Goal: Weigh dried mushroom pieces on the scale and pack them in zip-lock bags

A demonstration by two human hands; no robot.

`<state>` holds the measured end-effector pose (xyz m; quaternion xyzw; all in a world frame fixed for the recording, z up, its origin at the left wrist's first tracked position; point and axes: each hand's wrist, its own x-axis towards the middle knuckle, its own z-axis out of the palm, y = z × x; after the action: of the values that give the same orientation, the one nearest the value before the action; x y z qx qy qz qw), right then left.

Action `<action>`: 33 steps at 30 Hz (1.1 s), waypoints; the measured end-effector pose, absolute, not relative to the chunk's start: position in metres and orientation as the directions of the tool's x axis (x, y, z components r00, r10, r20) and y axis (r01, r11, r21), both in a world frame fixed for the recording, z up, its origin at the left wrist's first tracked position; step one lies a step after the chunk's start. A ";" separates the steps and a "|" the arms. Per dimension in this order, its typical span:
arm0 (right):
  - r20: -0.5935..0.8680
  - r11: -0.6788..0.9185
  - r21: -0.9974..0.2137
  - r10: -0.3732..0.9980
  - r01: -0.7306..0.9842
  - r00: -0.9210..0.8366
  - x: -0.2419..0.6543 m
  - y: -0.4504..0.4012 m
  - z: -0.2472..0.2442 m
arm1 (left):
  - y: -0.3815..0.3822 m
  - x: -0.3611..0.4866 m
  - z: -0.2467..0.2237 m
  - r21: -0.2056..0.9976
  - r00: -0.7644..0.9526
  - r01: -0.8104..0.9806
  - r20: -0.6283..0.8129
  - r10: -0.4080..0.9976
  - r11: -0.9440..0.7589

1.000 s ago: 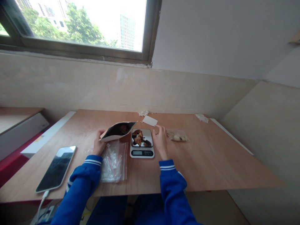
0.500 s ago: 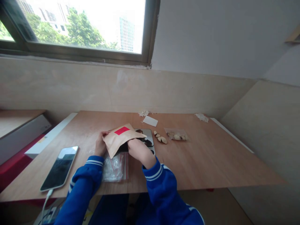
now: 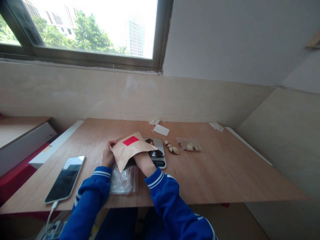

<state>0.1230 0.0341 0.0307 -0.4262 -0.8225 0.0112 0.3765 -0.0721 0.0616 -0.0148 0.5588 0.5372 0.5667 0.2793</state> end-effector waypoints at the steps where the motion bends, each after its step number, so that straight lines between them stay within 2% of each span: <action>1: 0.593 0.631 -0.323 0.716 0.705 -0.369 0.125 0.031 0.035 | 0.061 -0.072 -0.015 0.922 -0.220 0.277 0.335 0.916 -0.271; 5: 0.487 0.695 -0.287 0.698 0.659 -0.524 0.130 0.014 0.067 | 0.061 -0.072 -0.013 0.913 -0.212 0.257 0.372 0.904 -0.316; 10: 0.398 0.671 -0.372 0.740 0.642 -0.542 0.150 -0.012 0.116 | 0.061 -0.073 -0.012 0.919 -0.208 0.268 0.349 0.914 -0.290; 12: 0.453 0.664 -0.449 0.746 0.598 -0.488 0.161 -0.019 0.127 | 0.062 -0.074 -0.012 0.920 -0.203 0.283 0.334 0.920 -0.272; 15: 0.607 0.664 -0.563 0.736 0.491 -0.299 0.178 -0.023 0.132 | 0.062 -0.077 -0.012 0.910 -0.211 0.334 0.327 0.921 -0.247; 18: 0.682 0.619 -0.648 0.731 0.444 -0.023 0.196 -0.016 0.121 | 0.061 -0.078 -0.010 0.883 -0.246 0.441 0.291 0.925 -0.160; 20: 0.677 0.548 -0.681 0.724 0.485 0.132 0.210 -0.004 0.106 | 0.060 -0.078 -0.009 0.862 -0.282 0.503 0.233 0.931 -0.063; 22: 0.635 0.447 -0.691 0.750 0.568 0.183 0.225 0.011 0.086 | 0.061 -0.078 -0.008 0.853 -0.332 0.522 0.186 0.925 0.016; 26: 0.545 0.346 -0.609 0.836 0.713 0.060 0.248 0.040 0.046 | 0.064 -0.080 -0.015 0.874 -0.400 0.481 0.152 0.904 0.066; 30: 0.486 0.407 -0.516 0.864 0.754 -0.134 0.256 0.054 0.019 | 0.069 -0.085 -0.025 0.897 -0.415 0.438 0.143 0.898 0.059; 33: 0.522 0.415 -0.497 0.845 0.762 -0.120 0.258 0.054 0.009 | 0.069 -0.087 -0.026 0.885 -0.405 0.460 0.135 0.904 0.073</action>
<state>0.2579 0.0542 0.0085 -0.5382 -0.7464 0.0534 0.3879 -0.0868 0.0690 -0.0263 0.4918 0.6933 0.4707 0.2363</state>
